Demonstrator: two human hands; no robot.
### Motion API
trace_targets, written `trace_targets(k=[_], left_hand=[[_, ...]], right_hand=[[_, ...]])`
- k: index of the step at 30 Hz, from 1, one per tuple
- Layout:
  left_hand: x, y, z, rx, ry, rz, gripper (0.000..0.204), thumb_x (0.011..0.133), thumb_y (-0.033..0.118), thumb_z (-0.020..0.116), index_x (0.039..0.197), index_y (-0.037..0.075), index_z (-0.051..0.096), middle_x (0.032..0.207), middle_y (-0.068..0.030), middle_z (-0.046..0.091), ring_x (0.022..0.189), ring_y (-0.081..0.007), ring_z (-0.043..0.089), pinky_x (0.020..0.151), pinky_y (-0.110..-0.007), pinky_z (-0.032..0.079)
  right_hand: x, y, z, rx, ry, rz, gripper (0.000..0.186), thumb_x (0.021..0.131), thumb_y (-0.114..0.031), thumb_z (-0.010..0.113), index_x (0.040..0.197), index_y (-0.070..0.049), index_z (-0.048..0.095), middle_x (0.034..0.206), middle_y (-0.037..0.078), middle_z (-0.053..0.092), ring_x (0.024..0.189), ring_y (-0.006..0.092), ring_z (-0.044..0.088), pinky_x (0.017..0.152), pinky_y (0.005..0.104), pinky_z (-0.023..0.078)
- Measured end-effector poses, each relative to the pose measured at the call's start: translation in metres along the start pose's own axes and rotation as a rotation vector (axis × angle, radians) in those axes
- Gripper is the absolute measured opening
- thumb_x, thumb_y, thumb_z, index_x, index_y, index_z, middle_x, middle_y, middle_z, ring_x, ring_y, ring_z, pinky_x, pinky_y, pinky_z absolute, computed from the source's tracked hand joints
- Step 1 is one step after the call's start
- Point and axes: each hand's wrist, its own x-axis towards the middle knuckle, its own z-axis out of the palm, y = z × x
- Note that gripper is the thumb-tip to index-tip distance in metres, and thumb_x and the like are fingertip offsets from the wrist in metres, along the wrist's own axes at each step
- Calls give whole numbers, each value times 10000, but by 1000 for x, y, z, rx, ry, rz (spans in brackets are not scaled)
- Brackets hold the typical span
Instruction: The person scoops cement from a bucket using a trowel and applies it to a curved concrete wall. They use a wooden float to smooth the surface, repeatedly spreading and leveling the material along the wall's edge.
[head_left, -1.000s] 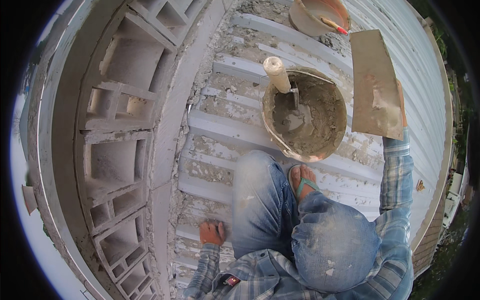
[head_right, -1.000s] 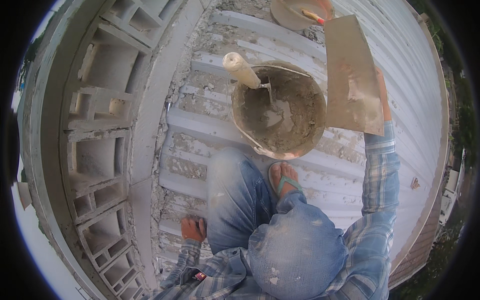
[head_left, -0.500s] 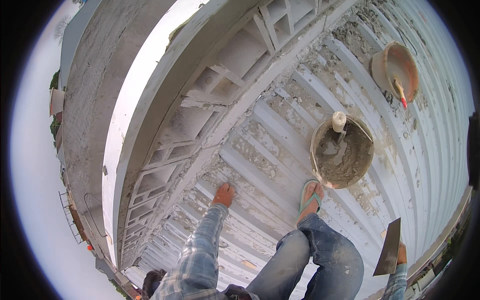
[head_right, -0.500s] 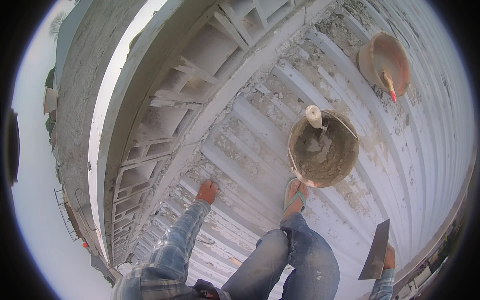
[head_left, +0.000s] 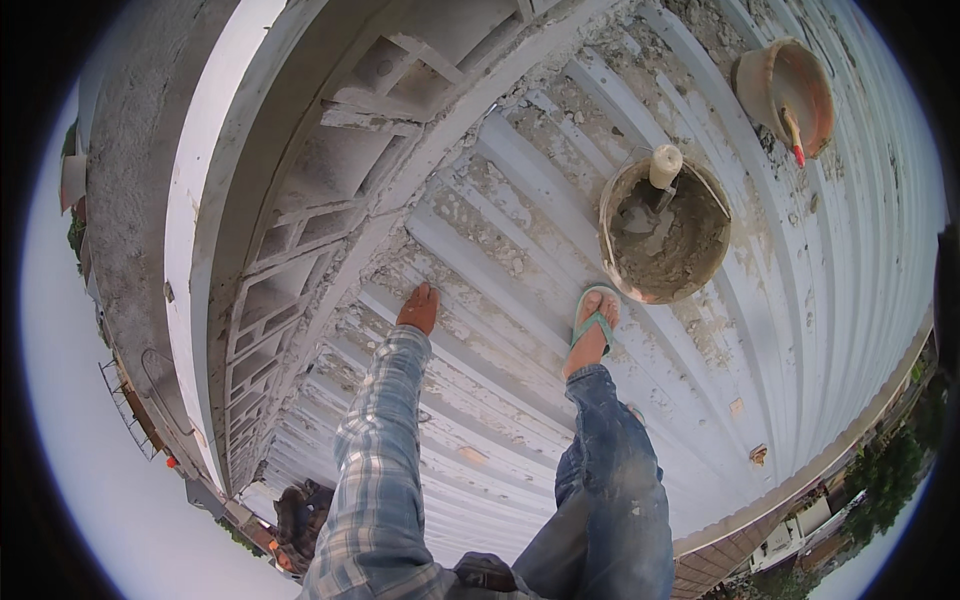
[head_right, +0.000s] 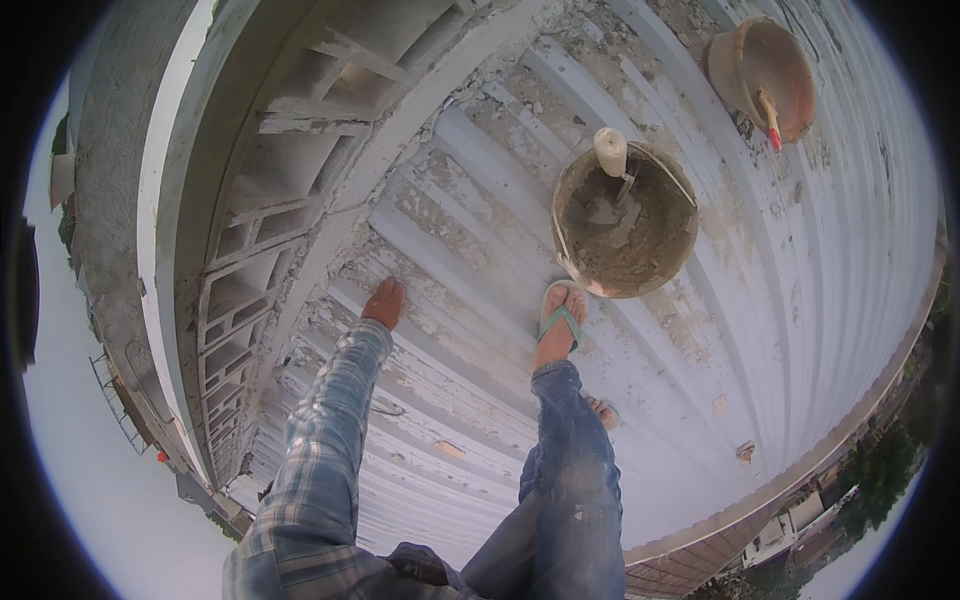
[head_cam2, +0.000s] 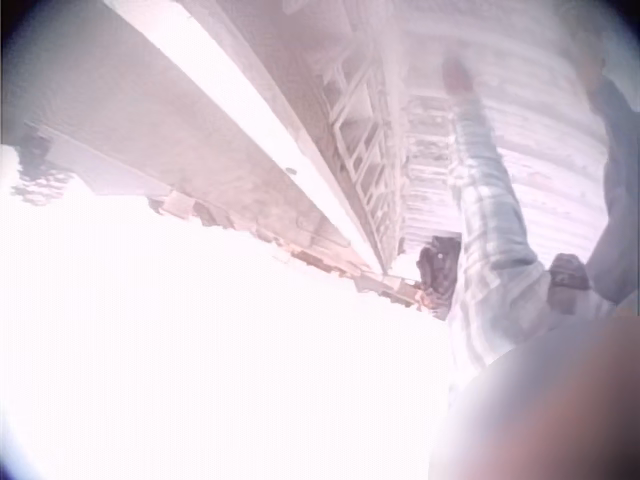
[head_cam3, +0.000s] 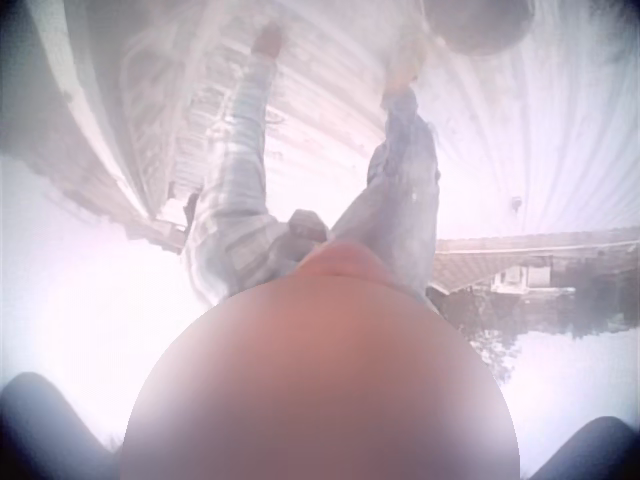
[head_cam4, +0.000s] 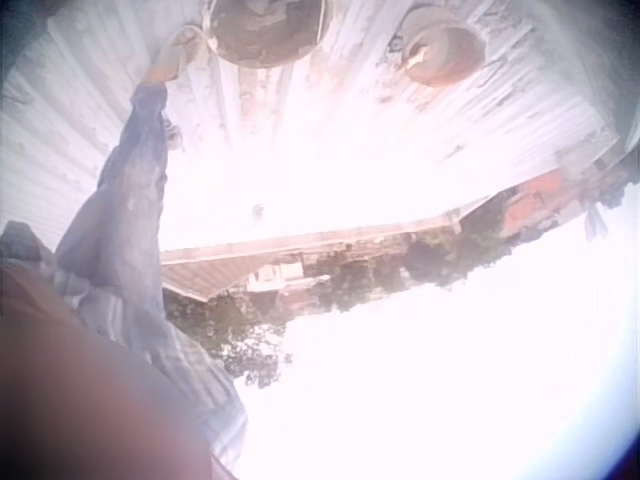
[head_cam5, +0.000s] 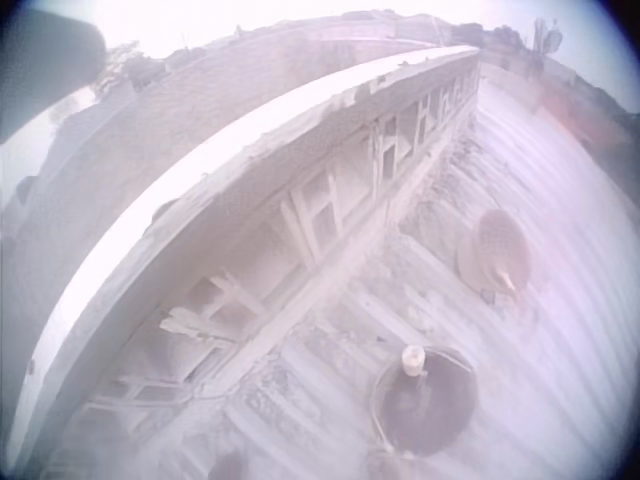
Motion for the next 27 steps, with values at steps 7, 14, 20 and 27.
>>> trace_targets(k=[7, 14, 20, 27], left_hand=[[20, 82, -91, -273, -296, -117, 244, 938, 202, 613, 1140, 66, 604, 1076, -189, 680, 1017, -344, 664, 900, -450, 519], [81, 250, -261, -1124, 353, 129, 496, 888, 285, 698, 1264, -17, 578, 1280, -211, 586, 1187, -335, 569, 1005, -430, 449], [58, 320, -312, -1091, 445, 50, 296, 752, 88, 665, 1022, 25, 562, 1156, -187, 528, 1175, -403, 473, 1046, -469, 386], [-11, 342, -311, -1190, 63, 129, 198, 719, 119, 680, 777, 51, 504, 705, -110, 567, 697, -313, 573, 680, -416, 471]], right_hand=[[-94, 43, -57, 34, -23, 119, 400, 964, -347, 590, 963, 42, 686, 810, 153, 704, 771, 231, 673, 721, 389, 520], [-83, 48, -56, 335, -72, -22, 430, 1005, -369, 554, 1048, 36, 690, 868, 105, 708, 825, 178, 642, 752, 349, 512], [-76, -22, 9, 584, -215, -97, 467, 1054, -370, 490, 1266, 24, 621, 1094, 95, 696, 935, 173, 640, 810, 332, 518], [-42, -35, 72, 402, -243, -327, 540, 1045, -468, 482, 1214, 18, 648, 1057, 113, 703, 938, 224, 647, 829, 376, 518]])
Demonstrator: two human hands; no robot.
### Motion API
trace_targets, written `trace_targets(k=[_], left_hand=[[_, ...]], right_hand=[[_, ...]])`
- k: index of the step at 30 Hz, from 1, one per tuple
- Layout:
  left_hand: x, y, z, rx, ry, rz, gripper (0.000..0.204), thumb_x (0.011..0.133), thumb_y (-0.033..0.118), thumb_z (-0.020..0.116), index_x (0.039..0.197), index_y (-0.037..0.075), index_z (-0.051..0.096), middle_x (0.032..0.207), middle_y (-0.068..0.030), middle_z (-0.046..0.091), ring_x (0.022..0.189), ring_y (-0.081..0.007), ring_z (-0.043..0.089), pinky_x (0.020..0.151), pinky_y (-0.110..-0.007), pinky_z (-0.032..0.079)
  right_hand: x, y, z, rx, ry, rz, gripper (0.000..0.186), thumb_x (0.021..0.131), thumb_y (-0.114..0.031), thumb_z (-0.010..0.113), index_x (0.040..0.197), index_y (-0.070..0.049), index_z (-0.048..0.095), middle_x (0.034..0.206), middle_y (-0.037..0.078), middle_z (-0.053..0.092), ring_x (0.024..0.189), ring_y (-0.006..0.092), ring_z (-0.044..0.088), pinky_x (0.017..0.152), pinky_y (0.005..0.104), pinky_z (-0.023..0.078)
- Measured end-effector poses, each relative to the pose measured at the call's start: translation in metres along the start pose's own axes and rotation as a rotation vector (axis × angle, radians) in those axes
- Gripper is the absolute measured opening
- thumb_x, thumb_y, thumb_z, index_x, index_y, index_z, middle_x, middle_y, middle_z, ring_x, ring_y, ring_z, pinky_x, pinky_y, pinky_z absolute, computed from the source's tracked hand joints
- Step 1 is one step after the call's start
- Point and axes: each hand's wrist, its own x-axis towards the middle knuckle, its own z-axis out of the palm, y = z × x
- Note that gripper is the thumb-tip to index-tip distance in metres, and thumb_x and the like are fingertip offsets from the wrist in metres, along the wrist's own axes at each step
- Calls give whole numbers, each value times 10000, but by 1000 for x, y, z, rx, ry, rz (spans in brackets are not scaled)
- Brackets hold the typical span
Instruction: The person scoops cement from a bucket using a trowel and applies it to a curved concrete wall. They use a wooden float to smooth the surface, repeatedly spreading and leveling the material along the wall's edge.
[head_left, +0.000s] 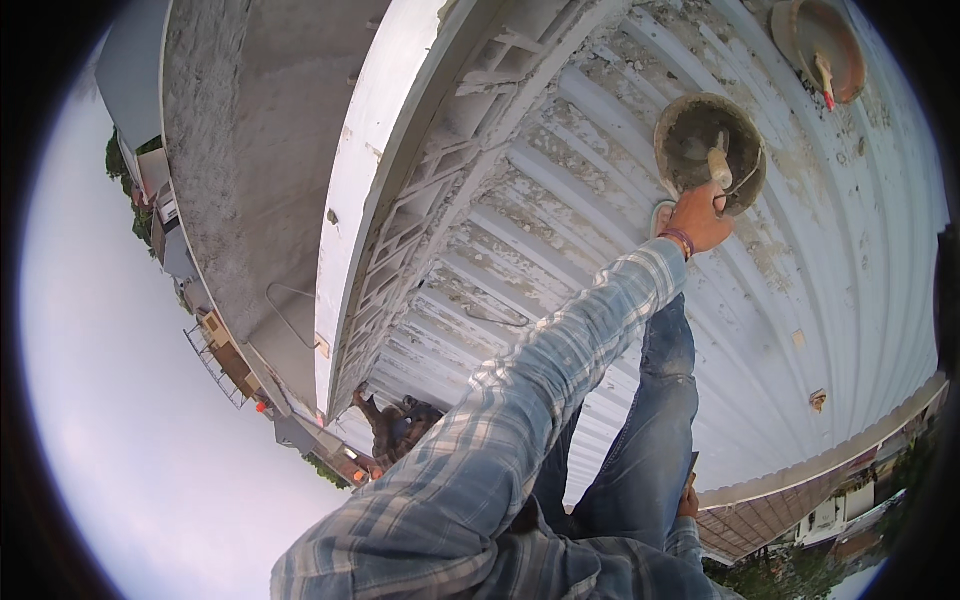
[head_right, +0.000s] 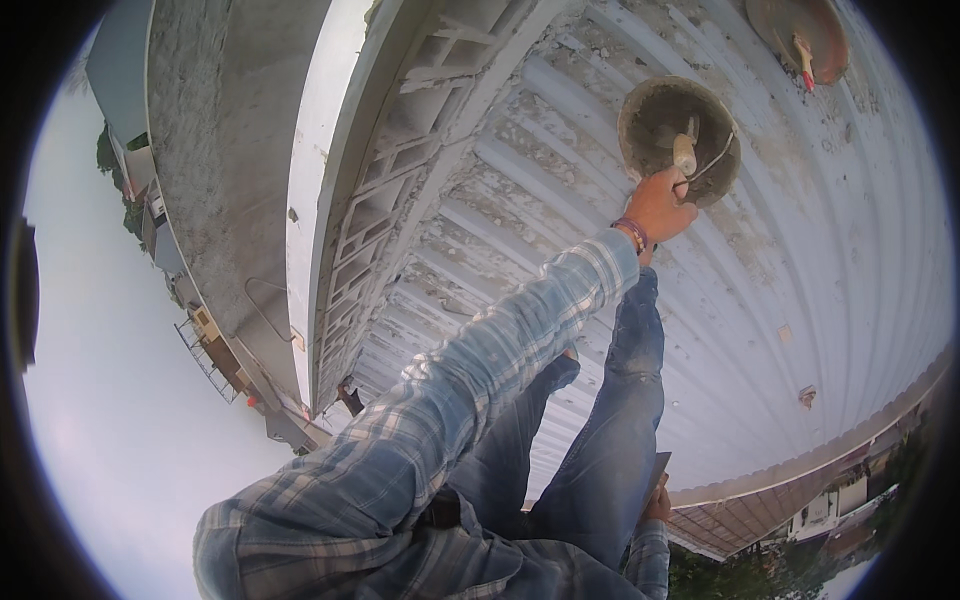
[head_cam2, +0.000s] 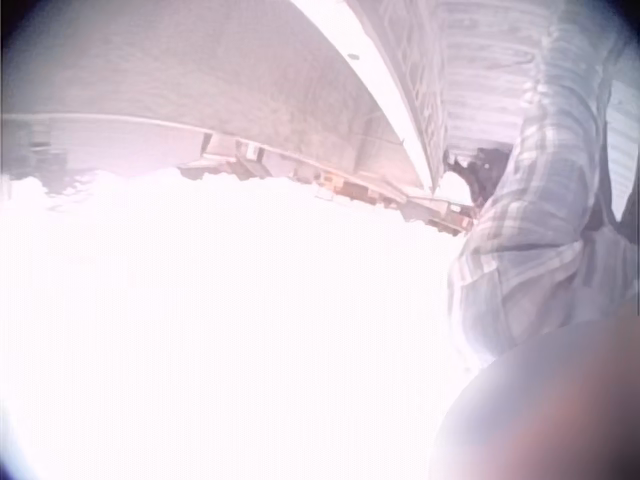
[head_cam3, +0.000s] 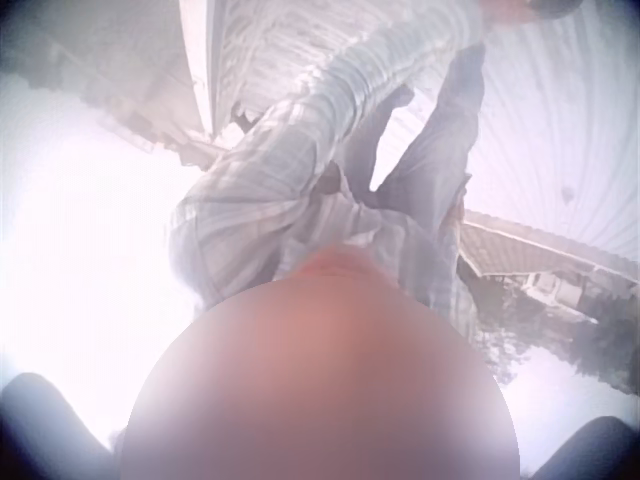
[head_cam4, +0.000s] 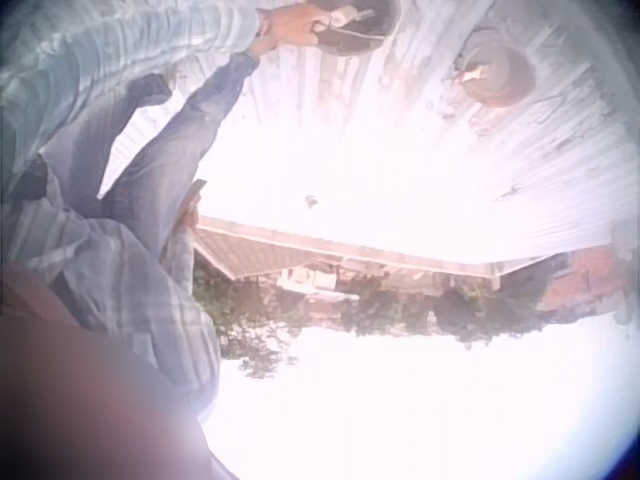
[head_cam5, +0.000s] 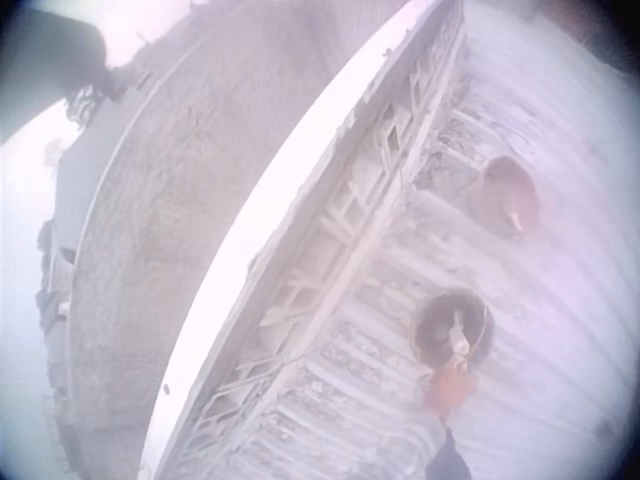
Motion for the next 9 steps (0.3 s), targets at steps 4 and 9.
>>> trace_targets(k=[4, 9], left_hand=[[-22, 11, -26, -6, 115, 95, 246, 727, 147, 691, 732, 57, 462, 650, -89, 519, 632, -282, 532, 632, -407, 449], [-97, -1, -74, -51, 61, 61, 299, 762, 207, 718, 738, 67, 455, 638, -10, 454, 599, -143, 424, 585, -337, 417]], right_hand=[[-22, -21, 59, 273, 96, 130, 597, 1042, -522, 450, 1235, 9, 643, 1086, 90, 692, 922, 190, 648, 804, 341, 526], [-52, 38, 106, 288, 163, 121, 619, 1033, -561, 443, 1243, -18, 655, 1052, 90, 706, 900, 202, 665, 798, 347, 536]])
